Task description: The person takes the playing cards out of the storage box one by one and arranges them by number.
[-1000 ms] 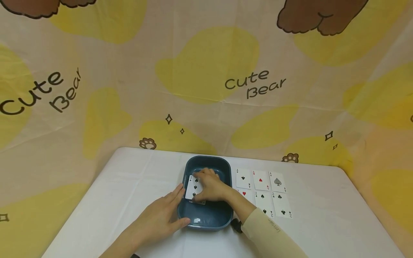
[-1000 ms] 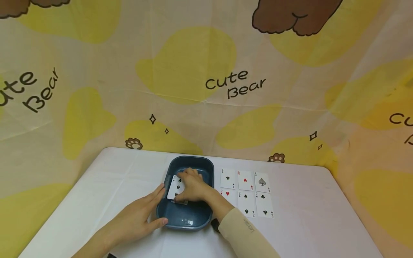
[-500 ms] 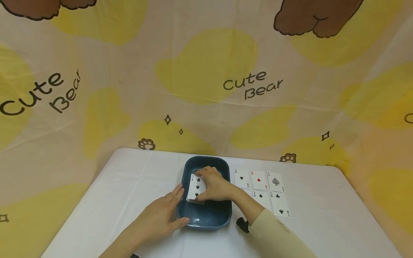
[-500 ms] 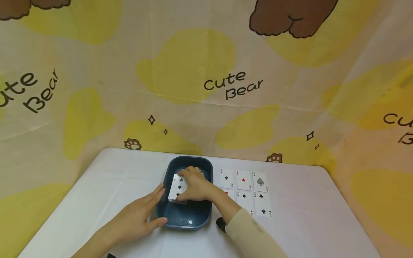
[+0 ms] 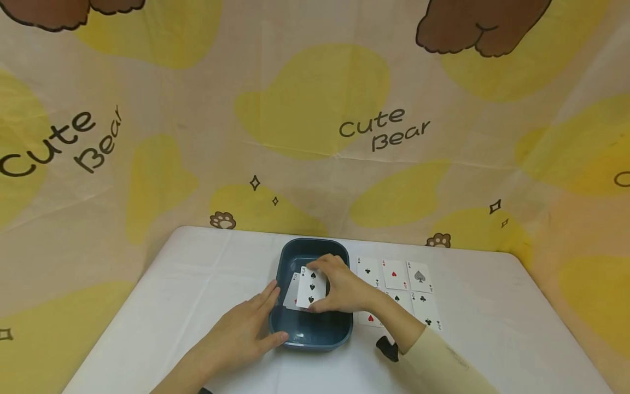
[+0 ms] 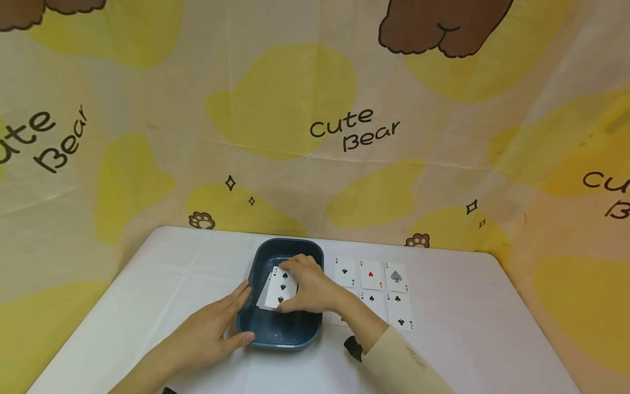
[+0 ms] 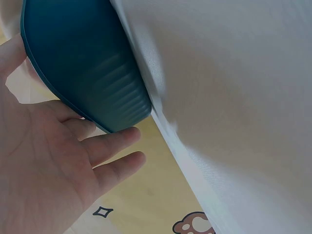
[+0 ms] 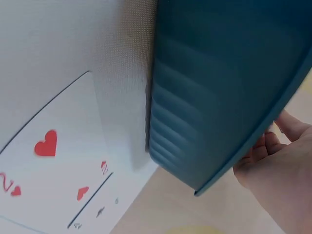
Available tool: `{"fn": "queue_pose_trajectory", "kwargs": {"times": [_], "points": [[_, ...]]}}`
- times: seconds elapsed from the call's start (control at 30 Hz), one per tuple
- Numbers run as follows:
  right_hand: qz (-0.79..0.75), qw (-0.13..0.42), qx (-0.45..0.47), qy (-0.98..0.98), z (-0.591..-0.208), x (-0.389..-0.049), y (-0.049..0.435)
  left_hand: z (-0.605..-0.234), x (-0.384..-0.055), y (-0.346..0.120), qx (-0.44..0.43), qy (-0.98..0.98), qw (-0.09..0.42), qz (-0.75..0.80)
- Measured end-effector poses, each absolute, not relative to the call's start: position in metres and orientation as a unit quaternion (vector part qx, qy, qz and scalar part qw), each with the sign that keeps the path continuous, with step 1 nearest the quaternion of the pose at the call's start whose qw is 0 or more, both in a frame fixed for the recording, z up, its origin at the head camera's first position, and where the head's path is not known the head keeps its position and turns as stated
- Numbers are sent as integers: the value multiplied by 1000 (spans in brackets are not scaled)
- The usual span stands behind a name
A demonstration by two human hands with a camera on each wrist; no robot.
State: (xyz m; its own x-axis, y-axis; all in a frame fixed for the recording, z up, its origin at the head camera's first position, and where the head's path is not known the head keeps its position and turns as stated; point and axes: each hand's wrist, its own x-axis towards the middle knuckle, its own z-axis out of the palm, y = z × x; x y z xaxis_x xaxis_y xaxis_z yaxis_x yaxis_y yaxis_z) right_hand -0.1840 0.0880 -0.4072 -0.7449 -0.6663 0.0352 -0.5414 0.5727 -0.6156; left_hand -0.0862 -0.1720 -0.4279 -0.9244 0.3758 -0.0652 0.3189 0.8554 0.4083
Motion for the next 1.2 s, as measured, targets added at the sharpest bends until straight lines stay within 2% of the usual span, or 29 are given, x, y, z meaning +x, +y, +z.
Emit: {"fn": "queue_pose_trajectory", "kwargs": {"times": [0.53,1.2], "points": [[-318,107,-343,878,-404,-160,117,-430,-85,-171,175,962,63,200],[-314,71,-311,894,-406,-139,165,-431,-84,-173,190,959,49,202]]}}
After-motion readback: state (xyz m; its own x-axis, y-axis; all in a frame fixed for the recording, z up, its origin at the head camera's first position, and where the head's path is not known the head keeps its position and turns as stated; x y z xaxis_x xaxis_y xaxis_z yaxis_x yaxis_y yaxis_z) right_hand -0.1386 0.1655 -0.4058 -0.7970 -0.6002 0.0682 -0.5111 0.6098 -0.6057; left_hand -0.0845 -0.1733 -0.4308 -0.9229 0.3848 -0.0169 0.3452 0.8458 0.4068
